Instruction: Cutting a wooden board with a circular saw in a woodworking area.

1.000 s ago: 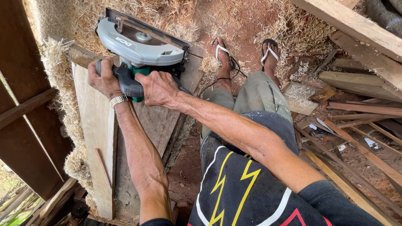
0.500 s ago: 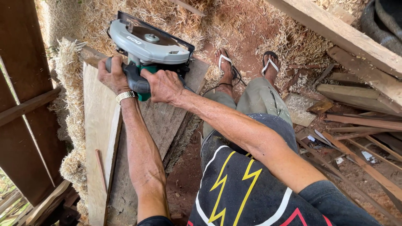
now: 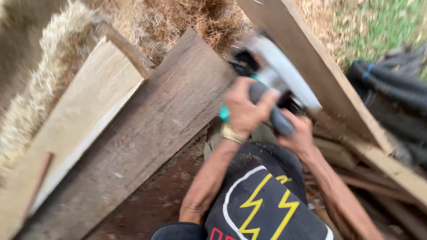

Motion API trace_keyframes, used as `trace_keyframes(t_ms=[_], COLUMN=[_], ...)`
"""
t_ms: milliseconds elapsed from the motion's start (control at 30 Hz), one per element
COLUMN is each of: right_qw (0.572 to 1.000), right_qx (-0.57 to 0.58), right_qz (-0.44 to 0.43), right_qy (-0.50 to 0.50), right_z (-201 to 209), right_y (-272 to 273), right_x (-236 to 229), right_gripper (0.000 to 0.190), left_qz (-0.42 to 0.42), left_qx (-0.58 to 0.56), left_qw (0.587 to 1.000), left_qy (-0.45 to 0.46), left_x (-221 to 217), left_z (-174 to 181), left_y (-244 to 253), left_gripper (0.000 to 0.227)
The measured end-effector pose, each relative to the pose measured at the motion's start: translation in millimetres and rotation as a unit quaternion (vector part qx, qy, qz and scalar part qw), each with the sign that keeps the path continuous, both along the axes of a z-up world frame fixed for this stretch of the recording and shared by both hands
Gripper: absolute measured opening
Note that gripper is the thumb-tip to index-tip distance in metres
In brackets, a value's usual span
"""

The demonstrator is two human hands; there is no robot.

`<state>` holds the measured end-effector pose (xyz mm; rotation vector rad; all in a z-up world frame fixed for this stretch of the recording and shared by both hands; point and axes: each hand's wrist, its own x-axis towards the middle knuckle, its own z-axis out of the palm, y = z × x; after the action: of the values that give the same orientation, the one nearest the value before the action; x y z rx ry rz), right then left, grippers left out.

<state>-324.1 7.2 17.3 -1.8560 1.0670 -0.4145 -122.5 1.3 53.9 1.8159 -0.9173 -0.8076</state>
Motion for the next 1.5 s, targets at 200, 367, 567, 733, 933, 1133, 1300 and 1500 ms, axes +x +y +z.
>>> trace_keyframes(t_ms=[200, 367, 567, 733, 933, 1133, 1300, 1500], right_qw=[0.992, 0.988, 0.996, 0.995, 0.994, 0.992, 0.990, 0.991], right_qx=[-0.007, 0.020, 0.062, 0.084, 0.072, 0.098, 0.110, 0.102], right_qz=[-0.084, -0.110, -0.016, 0.051, 0.063, 0.054, 0.058, 0.047], right_qy=[0.097, 0.101, 0.059, 0.016, 0.043, 0.056, 0.071, 0.079], right_z=[1, -7, -15, -13, -27, -36, -32, -34], right_y=[56, 81, 83, 72, 72, 77, 79, 79], right_x=[-79, -95, -93, -69, -57, -67, -60, -61], right_gripper=[0.041, 0.038, 0.031, 0.034, 0.029, 0.029, 0.032, 0.031], left_qz=[0.031, 0.027, 0.111, 0.158, 0.155, 0.163, 0.167, 0.162], left_qx=[-0.002, 0.012, 0.043, 0.028, 0.034, 0.078, 0.071, 0.070], left_qw=[0.998, 0.999, 0.993, 0.987, 0.987, 0.983, 0.983, 0.983], left_qy=[0.058, 0.045, 0.020, -0.009, -0.014, 0.032, 0.040, 0.043], left_x=[-83, -111, -110, -100, -81, -80, -78, -78], left_z=[-11, -19, -17, -23, -33, -39, -44, -46], left_y=[23, 55, 84, 89, 83, 88, 91, 86], left_gripper=[0.043, 0.045, 0.039, 0.036, 0.039, 0.032, 0.032, 0.035])
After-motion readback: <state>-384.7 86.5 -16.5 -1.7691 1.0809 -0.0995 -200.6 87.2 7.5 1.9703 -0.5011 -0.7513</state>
